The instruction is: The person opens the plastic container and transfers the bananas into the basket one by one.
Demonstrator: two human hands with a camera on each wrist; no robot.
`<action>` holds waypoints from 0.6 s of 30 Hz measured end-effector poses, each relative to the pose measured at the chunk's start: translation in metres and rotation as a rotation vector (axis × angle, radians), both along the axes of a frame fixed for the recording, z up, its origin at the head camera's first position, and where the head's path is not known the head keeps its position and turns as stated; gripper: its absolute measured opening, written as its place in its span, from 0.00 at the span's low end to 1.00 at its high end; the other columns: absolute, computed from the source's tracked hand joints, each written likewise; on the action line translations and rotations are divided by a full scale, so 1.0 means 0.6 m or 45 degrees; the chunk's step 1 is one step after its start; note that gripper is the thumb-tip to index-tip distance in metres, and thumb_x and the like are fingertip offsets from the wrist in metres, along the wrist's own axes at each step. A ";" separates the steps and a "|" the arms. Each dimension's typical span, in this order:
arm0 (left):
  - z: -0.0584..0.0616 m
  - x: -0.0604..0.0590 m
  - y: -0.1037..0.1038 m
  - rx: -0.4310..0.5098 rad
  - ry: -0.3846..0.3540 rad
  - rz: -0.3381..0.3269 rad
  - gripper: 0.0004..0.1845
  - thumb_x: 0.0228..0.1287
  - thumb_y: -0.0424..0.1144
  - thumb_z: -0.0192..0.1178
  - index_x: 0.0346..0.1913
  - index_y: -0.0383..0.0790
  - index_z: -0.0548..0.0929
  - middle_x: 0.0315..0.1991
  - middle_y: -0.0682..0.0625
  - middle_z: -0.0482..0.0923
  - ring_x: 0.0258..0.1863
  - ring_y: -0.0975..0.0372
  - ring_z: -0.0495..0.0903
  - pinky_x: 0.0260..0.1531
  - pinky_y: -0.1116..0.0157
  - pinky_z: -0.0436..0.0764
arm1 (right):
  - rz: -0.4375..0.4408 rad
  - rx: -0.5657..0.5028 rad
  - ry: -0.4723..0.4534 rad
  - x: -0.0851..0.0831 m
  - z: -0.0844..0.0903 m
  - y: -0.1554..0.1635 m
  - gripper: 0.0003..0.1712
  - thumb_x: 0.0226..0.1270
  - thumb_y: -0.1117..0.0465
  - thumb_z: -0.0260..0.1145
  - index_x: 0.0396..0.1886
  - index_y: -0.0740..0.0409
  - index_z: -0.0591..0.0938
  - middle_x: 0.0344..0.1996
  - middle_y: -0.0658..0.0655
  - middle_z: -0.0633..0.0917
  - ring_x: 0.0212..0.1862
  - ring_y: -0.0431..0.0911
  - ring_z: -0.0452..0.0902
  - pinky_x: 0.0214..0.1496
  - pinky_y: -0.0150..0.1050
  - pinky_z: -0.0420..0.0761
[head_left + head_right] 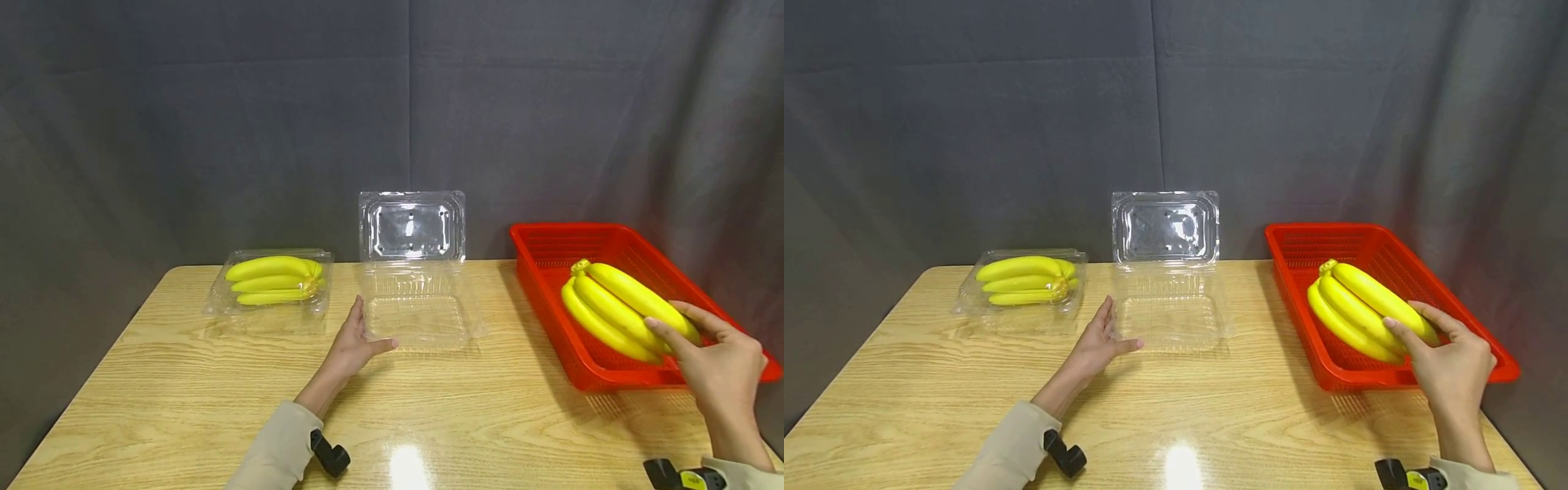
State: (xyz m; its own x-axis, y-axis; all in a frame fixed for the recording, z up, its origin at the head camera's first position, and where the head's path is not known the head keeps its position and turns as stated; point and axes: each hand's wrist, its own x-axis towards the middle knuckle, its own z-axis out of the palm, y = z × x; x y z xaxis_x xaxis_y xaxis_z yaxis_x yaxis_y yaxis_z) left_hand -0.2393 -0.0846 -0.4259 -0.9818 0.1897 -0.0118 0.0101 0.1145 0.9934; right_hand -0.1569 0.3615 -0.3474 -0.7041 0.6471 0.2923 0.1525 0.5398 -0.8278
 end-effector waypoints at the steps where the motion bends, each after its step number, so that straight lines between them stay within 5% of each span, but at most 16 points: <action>1: 0.000 0.000 0.000 -0.001 -0.002 0.003 0.60 0.55 0.33 0.72 0.77 0.41 0.35 0.77 0.42 0.33 0.74 0.48 0.39 0.70 0.55 0.47 | -0.001 0.005 -0.006 0.000 0.000 0.000 0.29 0.50 0.53 0.79 0.53 0.55 0.85 0.29 0.27 0.77 0.37 0.28 0.68 0.36 0.22 0.66; 11: 0.006 0.004 0.000 -0.012 -0.004 -0.002 0.61 0.55 0.34 0.72 0.77 0.41 0.34 0.77 0.43 0.33 0.74 0.50 0.38 0.70 0.55 0.47 | 0.013 0.092 -0.079 0.000 -0.006 0.006 0.33 0.52 0.50 0.78 0.56 0.61 0.82 0.26 0.23 0.72 0.38 0.27 0.63 0.47 0.33 0.61; 18: 0.003 0.003 0.000 -0.006 0.001 -0.003 0.61 0.55 0.33 0.72 0.77 0.41 0.34 0.77 0.42 0.32 0.74 0.48 0.38 0.70 0.54 0.48 | 0.091 0.232 -0.056 0.005 -0.012 0.017 0.33 0.51 0.49 0.78 0.54 0.62 0.83 0.28 0.21 0.73 0.36 0.28 0.64 0.36 0.29 0.63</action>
State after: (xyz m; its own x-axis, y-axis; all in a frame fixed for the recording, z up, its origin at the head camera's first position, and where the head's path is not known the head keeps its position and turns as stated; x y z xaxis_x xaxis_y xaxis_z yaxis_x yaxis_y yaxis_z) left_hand -0.2375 -0.0847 -0.4240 -0.9813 0.1920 -0.0116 0.0115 0.1189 0.9928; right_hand -0.1540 0.3719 -0.3545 -0.7612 0.5344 0.3675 0.1425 0.6906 -0.7091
